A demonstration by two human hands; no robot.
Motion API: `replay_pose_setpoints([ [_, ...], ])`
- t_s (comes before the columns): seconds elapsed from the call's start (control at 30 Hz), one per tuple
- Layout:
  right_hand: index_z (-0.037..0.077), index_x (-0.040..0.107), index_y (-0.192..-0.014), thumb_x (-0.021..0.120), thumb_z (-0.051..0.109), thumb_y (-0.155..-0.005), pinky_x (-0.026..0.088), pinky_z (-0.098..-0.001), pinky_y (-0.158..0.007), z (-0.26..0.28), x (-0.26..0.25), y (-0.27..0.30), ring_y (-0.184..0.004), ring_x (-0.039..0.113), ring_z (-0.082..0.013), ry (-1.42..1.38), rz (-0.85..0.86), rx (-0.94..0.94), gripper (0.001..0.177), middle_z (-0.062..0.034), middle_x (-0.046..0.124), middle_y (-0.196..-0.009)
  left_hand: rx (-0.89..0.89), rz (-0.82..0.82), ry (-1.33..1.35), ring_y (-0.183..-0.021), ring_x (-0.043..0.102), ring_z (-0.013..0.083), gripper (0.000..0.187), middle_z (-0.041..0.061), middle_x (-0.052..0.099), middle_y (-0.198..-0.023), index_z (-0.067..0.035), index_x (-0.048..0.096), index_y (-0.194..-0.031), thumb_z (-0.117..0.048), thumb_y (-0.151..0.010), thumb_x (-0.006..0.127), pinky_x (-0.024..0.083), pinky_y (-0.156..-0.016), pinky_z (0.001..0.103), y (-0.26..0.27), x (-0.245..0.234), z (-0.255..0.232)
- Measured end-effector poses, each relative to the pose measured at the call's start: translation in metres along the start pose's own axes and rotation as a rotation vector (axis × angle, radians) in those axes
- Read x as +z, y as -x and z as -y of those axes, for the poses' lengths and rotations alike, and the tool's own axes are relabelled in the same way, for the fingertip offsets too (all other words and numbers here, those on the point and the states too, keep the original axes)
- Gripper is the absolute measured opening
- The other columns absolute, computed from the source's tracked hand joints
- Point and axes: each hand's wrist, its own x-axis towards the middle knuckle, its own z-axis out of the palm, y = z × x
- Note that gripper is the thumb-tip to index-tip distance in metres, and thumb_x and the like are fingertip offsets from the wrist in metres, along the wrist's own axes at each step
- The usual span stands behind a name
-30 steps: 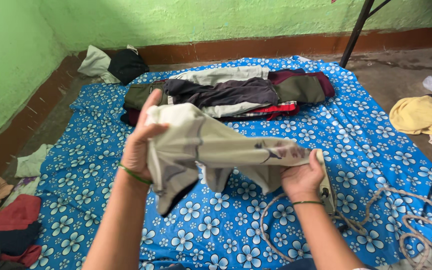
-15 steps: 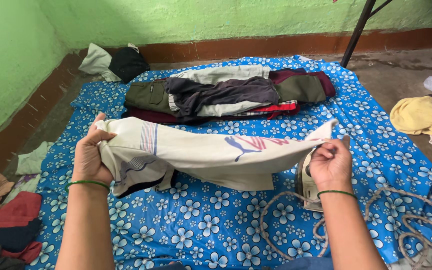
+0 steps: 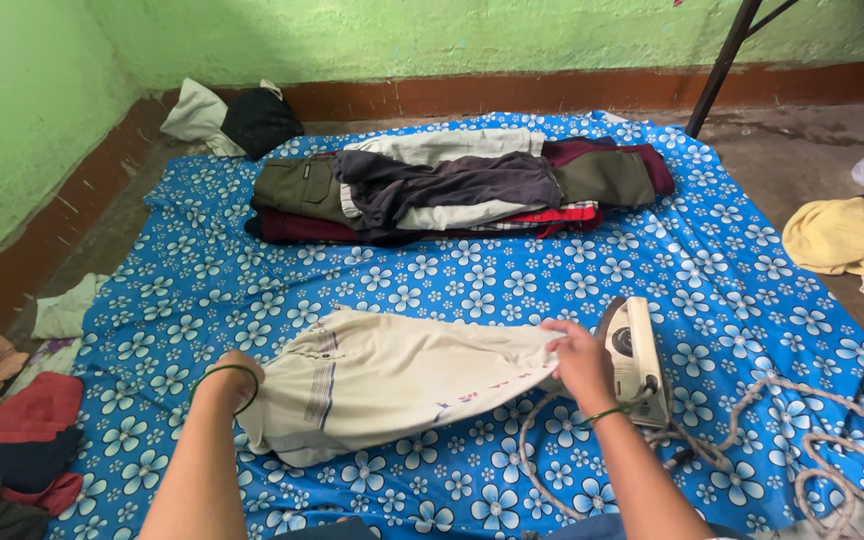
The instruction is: The person irons a dark t-shirt and a light-colored polo shirt on a blue floral mat. They use a white iron to smooth the garments, flip the t-shirt, and fold it before moving to the next item.
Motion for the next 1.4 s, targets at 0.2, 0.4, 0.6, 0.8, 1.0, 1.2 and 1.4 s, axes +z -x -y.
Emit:
replay_pose_setpoints([
  [0.2,0.018,0.083,-0.101,0.062,0.006,-0.089,0.058,-0.0382,-0.081,-0.026,0.012,0.001,-0.088,0.076,-0.0275,0.534,-0.005,-0.287,0.027,-0.0078,0.080,-0.094,-0.035,-0.107,0.590,-0.107,0.070,0.0316,0.042,0.021,0.070,-0.123,-0.003,0.069,-0.128,0.003,-0.094,0.045,0.056,-0.089,0.040,0.052,-0.018,-0.009],
  [0.4,0.009,0.078,-0.107,0.061,-0.011,-0.072,0.054,-0.0443,-0.086,-0.029,0.012,0.002,-0.097,0.069,-0.0360,0.599,-0.211,-0.524,0.044,-0.0146,0.073,-0.099,-0.032,-0.006,1.121,-0.102,0.069,0.0292,0.041,0.020,0.068,-0.122,-0.004,0.067,-0.133,-0.002,-0.100,0.041,0.056,-0.083,0.037,0.065,-0.032,-0.022],
  [0.6,0.016,0.079,-0.105,0.066,-0.002,-0.077,0.056,-0.0448,-0.086,0.001,0.002,0.019,-0.097,0.069,-0.0361,0.678,-0.315,-0.400,0.036,-0.0133,0.072,-0.102,-0.026,0.104,0.952,-0.116,0.068,0.0374,0.072,0.029,0.068,-0.132,0.004,0.063,-0.137,-0.046,-0.088,0.081,0.051,-0.096,0.044,0.106,-0.055,-0.036],
  [0.8,0.026,0.079,-0.113,0.061,0.012,-0.087,0.056,-0.0454,-0.087,0.009,-0.006,0.019,-0.102,0.070,-0.0367,0.628,-0.305,-0.078,0.034,-0.0115,0.076,-0.110,0.130,0.213,-0.155,-0.124,0.068,0.0332,0.096,0.019,0.068,-0.138,-0.003,0.066,-0.136,-0.071,-0.071,0.082,0.054,-0.104,0.043,0.128,-0.068,-0.045],
  [1.0,0.018,0.073,-0.125,0.050,0.013,-0.095,0.058,-0.0434,-0.084,-0.006,-0.003,0.000,-0.096,0.074,-0.0337,0.341,-0.271,0.011,0.038,-0.0144,0.076,-0.109,0.063,0.313,-0.260,-0.130,0.065,0.0329,0.084,0.015,0.066,-0.141,-0.010,0.068,-0.137,-0.056,-0.071,0.090,0.053,-0.107,0.045,0.098,-0.050,-0.032],
  [1.2,0.004,0.066,-0.127,0.043,0.021,-0.107,0.060,-0.0421,-0.085,-0.015,0.005,-0.011,-0.095,0.074,-0.0260,-0.429,-0.028,0.196,0.035,-0.0126,0.074,-0.107,-0.050,0.286,-0.241,-0.129,0.065,0.0323,0.072,0.013,0.067,-0.141,-0.013,0.070,-0.136,-0.057,-0.081,0.080,0.053,-0.104,0.048,0.069,-0.042,-0.015],
  [1.4,-0.001,0.061,-0.129,0.047,0.001,-0.098,0.059,-0.0424,-0.093,-0.055,0.001,-0.044,-0.103,0.070,-0.0289,-0.732,-0.003,0.304,0.034,-0.0162,0.069,-0.116,-0.123,0.076,0.350,-0.103,0.073,0.0325,0.074,0.023,0.074,-0.123,0.002,0.069,-0.131,-0.059,-0.089,0.073,0.057,-0.090,0.045,0.070,-0.055,0.007],
])
